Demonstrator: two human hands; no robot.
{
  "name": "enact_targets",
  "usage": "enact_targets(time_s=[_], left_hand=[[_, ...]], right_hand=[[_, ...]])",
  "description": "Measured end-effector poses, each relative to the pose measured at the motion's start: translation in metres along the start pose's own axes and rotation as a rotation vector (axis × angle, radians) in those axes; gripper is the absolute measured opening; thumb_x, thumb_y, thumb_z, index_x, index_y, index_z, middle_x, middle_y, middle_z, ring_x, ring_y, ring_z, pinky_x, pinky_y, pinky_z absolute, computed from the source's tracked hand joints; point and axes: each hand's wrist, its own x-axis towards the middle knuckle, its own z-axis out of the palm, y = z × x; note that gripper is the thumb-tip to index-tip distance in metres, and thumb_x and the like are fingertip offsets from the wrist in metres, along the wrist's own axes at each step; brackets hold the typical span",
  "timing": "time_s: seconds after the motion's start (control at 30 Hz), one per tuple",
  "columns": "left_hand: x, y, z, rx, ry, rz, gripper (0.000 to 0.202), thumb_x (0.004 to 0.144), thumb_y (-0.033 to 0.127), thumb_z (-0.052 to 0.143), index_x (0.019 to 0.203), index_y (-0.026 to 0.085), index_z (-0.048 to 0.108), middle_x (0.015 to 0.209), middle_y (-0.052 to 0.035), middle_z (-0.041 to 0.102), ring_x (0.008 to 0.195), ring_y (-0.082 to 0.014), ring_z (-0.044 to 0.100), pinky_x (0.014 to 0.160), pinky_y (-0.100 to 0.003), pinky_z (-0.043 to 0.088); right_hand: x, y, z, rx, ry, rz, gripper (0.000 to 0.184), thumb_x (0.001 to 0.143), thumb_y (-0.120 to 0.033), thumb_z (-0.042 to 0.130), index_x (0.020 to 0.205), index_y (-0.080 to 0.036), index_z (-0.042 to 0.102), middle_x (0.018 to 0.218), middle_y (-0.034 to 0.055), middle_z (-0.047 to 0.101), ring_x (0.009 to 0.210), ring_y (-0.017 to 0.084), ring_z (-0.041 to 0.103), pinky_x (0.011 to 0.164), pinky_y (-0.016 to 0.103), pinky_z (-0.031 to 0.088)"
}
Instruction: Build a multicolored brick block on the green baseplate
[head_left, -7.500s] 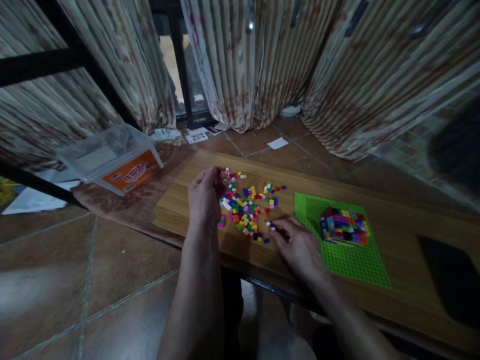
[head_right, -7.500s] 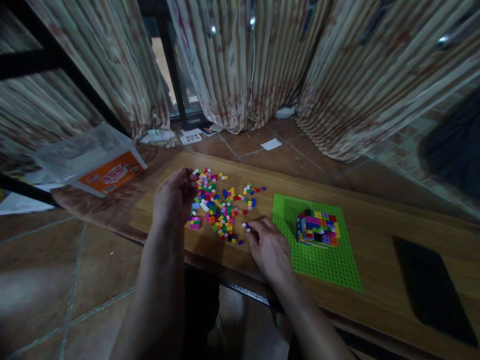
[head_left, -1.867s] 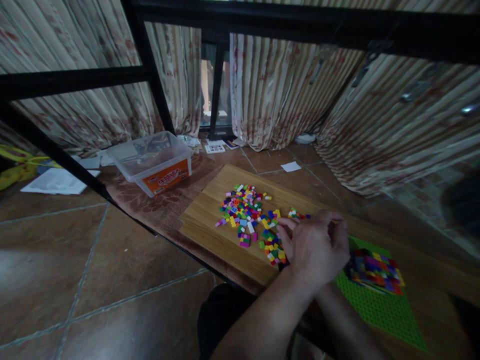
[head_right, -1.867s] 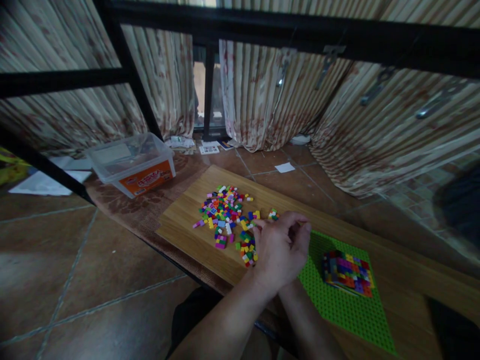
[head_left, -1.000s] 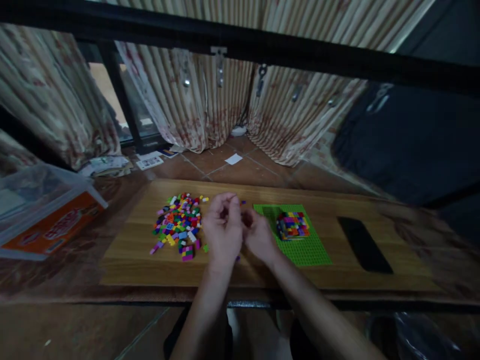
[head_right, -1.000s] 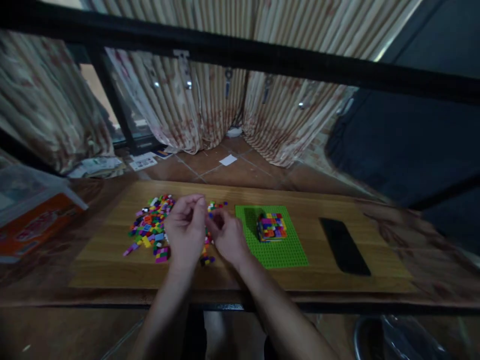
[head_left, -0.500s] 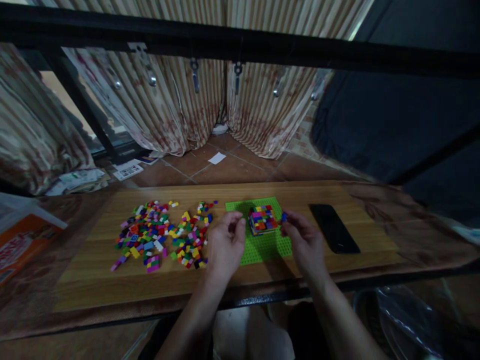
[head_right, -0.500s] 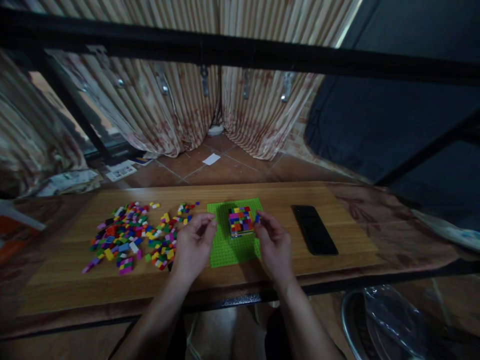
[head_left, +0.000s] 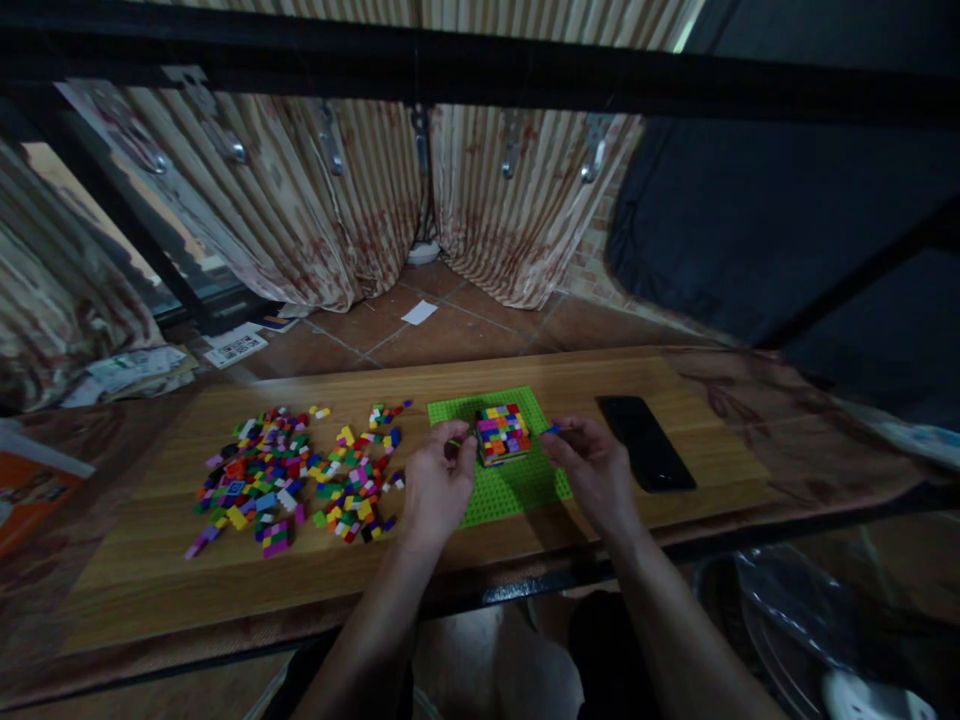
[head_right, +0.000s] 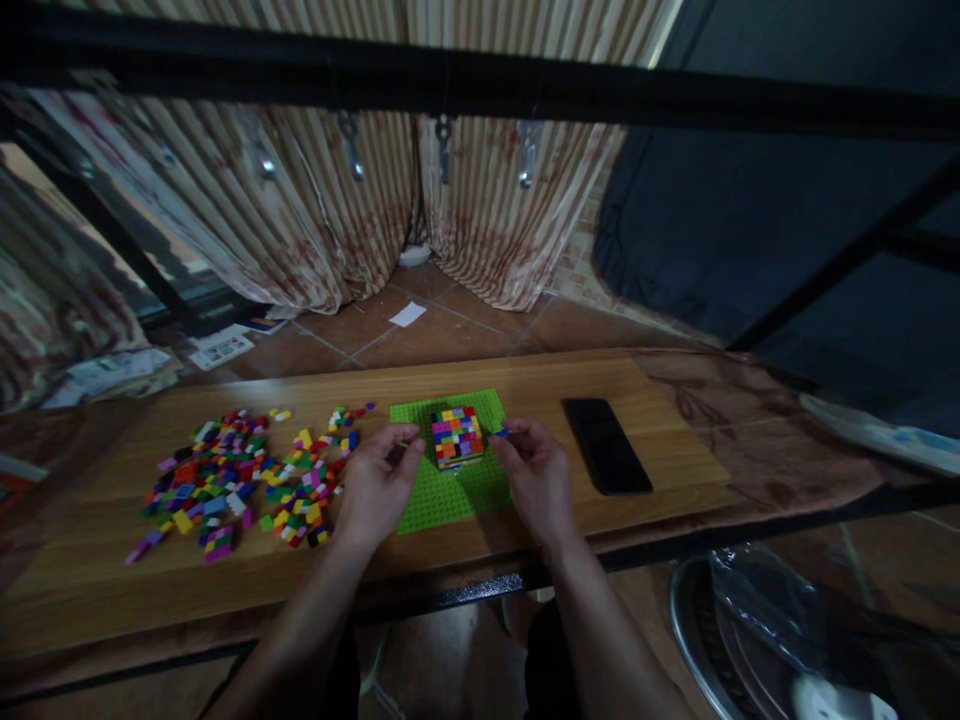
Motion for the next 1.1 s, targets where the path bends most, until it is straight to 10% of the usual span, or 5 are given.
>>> enact_targets(time_s=[0.67,1.1], left_hand=[[0.003,-0.003,0.015,-0.038,-0.039,-0.112,0.021,0.082,0.028,0.06,0.101,0.017,0.064,0.092,-0.0068,0.071,0.074,-0.0164,0.067,0.068,-0.029,0.053],[0.011,-0.011,0.046,-0.112,0.022,-0.279,0.05,0.072,0.035,0.071,0.116,0.015,0.057,0.113,-0.0123,0.066,0.097,-0.022,0.065,0.086,-0.037,0.051]], right_hand=[[0.008,0.017,0.019,-0.145,-0.076,-0.142,0.014,0.066,-0.035,0.076,0.076,-0.024,0.077,0.08,0.0021,0.07,0.072,0.017,0.058,0.069,0.032,0.045],[0.011,0.013,0.03,0.159,-0.03,0.126,0.021,0.048,-0.03,0.084,0.064,-0.022,0.072,0.065,-0.002,0.07,0.062,0.014,0.059,0.065,0.031,0.048]])
